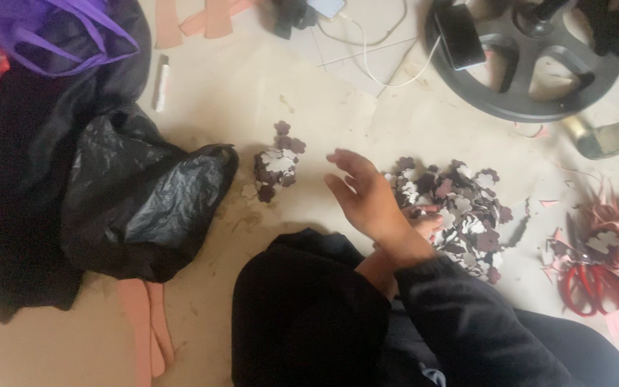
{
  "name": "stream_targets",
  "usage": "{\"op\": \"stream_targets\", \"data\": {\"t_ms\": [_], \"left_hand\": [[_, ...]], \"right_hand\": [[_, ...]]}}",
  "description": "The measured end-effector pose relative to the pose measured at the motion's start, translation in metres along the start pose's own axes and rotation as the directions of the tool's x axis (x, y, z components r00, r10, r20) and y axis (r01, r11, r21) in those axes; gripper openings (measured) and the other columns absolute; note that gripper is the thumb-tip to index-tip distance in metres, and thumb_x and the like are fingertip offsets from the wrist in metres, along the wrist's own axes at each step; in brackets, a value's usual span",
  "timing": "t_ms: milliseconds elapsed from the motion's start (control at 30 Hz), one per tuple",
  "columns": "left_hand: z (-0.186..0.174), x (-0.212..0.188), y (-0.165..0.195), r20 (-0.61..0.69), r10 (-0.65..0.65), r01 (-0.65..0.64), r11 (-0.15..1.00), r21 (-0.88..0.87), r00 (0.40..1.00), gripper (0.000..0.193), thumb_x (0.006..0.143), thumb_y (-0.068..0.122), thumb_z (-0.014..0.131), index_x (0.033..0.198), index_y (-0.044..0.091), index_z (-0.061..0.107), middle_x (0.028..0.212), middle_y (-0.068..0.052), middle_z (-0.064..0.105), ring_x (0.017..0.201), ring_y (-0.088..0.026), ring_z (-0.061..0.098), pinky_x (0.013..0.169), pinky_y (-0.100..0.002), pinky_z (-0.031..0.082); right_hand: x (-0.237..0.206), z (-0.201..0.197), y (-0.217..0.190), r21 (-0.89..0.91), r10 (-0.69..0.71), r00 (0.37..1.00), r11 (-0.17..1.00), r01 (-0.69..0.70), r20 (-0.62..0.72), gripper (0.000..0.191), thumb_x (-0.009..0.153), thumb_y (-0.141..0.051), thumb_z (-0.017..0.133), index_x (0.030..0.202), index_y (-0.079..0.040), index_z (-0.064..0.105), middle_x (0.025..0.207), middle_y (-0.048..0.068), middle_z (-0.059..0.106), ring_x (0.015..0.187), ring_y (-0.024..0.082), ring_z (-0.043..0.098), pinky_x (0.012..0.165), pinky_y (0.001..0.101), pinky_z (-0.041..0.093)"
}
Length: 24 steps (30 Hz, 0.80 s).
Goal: The person sits on the floor and repeatedly picks up small flower-shaped paper cutouts, folds or bends them by hand, and places them into a growing pile. The hands handle the pieces one at a time, occasionally shifting the pile to continue the process.
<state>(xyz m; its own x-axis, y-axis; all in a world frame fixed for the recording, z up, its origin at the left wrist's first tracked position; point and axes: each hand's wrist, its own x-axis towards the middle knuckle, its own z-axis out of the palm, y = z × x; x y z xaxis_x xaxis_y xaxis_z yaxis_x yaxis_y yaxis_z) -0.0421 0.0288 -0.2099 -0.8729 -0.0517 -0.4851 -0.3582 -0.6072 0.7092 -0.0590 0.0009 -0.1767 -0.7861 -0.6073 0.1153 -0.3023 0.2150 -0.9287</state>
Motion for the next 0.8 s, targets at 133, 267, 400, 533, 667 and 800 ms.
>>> {"op": "stream_targets", "data": {"t_ms": [133,267,400,533,667,800], "left_hand": [[0.019,0.008,-0.028,0.016,0.057,-0.057,0.998,-0.028,0.998,0.035,0.082,0.011,0.077,0.116,0.003,0.071,0.105,-0.011,0.074,0.095,-0.020,0.071,0.079,-0.030,0.055],[0.024,0.006,-0.049,-0.003,0.090,-0.090,0.995,-0.047,0.996,0.034,0.083,0.011,0.078,0.115,0.001,0.071,0.103,-0.011,0.076,0.094,-0.018,0.072,0.080,-0.029,0.055],[0.037,-0.011,-0.066,0.039,0.119,-0.118,0.993,-0.028,0.992,0.034,0.084,0.011,0.080,0.115,0.000,0.071,0.102,-0.010,0.076,0.091,-0.015,0.070,0.079,-0.027,0.055],[0.048,-0.028,-0.083,0.071,0.083,-0.086,0.995,0.041,0.994,0.033,0.086,0.015,0.076,0.116,0.003,0.069,0.102,-0.007,0.075,0.090,-0.013,0.070,0.067,-0.030,0.052],[0.048,-0.038,-0.094,0.163,0.127,-0.132,0.991,0.022,0.978,0.031,0.091,0.014,0.076,0.118,0.001,0.069,0.103,-0.006,0.073,0.093,-0.014,0.068,0.071,-0.030,0.053],[0.050,-0.037,-0.096,0.198,0.100,-0.110,0.993,0.041,0.975,0.029,0.092,0.017,0.075,0.117,0.004,0.069,0.104,-0.005,0.072,0.092,-0.015,0.070,0.068,-0.028,0.052]], "right_hand": [[-0.108,-0.068,0.009,-0.150,-0.062,0.996,0.987,0.052,-0.062,0.018,0.095,-0.005,0.069,0.113,-0.004,0.069,0.109,0.010,0.074,0.097,0.021,0.072,0.083,0.0315,0.057],[-0.183,-0.141,0.030,-0.385,0.033,0.939,0.907,-0.172,-0.343,0.014,0.091,-0.003,0.073,0.105,-0.004,0.074,0.098,0.010,0.074,0.084,0.023,0.073,0.077,0.0323,0.057],[-0.210,-0.181,0.043,-0.413,-0.146,0.878,0.908,-0.064,-0.456,0.019,0.093,-0.003,0.072,0.112,-0.004,0.072,0.112,0.013,0.072,0.094,0.025,0.074,0.083,0.0330,0.059],[-0.216,-0.191,0.046,-0.590,-0.360,0.879,0.799,0.117,-0.313,0.030,0.086,-0.007,0.077,0.115,-0.005,0.073,0.114,0.017,0.069,0.104,0.035,0.068,0.088,0.0394,0.056],[-0.225,-0.200,0.055,-0.468,-0.206,0.924,0.883,0.033,-0.323,0.029,0.088,-0.010,0.077,0.117,-0.008,0.074,0.113,0.013,0.072,0.100,0.030,0.071,0.086,0.0376,0.057],[-0.231,-0.210,0.075,-0.126,0.115,0.947,0.979,-0.159,-0.301,0.018,0.098,-0.013,0.073,0.113,-0.005,0.077,0.099,0.011,0.078,0.093,0.024,0.074,0.086,0.0365,0.058]]}}
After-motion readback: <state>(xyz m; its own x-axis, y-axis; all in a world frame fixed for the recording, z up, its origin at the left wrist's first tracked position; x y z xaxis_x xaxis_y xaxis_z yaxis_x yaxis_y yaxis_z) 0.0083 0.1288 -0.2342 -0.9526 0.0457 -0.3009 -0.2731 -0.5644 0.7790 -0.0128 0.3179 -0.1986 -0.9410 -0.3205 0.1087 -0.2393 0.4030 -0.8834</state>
